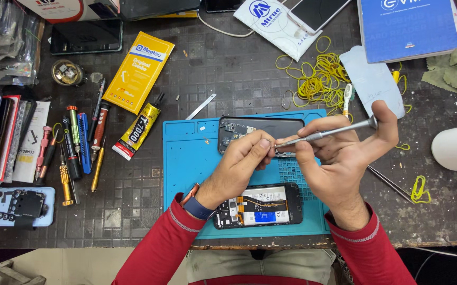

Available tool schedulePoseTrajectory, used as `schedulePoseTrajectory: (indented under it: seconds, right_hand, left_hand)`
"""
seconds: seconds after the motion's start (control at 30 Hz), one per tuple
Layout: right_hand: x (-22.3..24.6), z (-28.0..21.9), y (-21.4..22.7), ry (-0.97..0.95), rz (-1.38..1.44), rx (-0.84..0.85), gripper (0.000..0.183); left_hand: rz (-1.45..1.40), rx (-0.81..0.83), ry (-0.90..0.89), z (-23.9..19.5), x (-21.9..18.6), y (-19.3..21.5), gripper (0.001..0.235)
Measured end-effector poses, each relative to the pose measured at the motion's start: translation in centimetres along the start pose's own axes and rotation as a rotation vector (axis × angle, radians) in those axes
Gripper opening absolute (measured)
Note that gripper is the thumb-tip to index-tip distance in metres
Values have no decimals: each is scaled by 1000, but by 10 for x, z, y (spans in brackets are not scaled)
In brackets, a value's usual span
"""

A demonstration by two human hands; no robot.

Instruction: The person disassembles a smartphone on a blue mat, using a screwdriver and tweezers to remove screws and separate internal components. The person handles the battery, motherboard, and frame, placing removed parts on the mat.

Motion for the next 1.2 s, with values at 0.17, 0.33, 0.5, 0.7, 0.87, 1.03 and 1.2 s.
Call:
schedulePoseTrajectory:
  seconds: [0.17,0.33,0.5,0.7,0.87,1.03,1.2]
  right_hand:
    - [1,0,0,35,-50,12,84]
    - [2,0,0,42,-91,20,83]
    - [3,1,0,54,-85,26,83]
    - [2,-2,1,71,-81,35,86]
    - [-2,-4,3,49,-43,30,87]
    - [0,-2,1,35,1,20,87]
    - [-3,1,3,-6,14,0,96]
  left_hand:
    - [46,-4,-3,1,-3,0,33]
    - [102,-6,-36,1,-8,-2,33]
    - [164,-13,-59,1,-14,-2,35]
    - [167,-15,-43,2,-14,-3,36]
    - [63,-6,-15,0,-8,-1,41]
    - [72,-8,-18,0,-11,-2,44]
    - [62,-9,-13,0,-12,-5,47]
Point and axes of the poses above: each hand's wrist, its own z-axis towards the middle knuckle, its own y-axis out of the back of the hand, x = y × z, the point moved 9 cm from there along z, towards the middle knuckle, and after that the axes turned 12 degrees about -z, right-handed, at the moved point
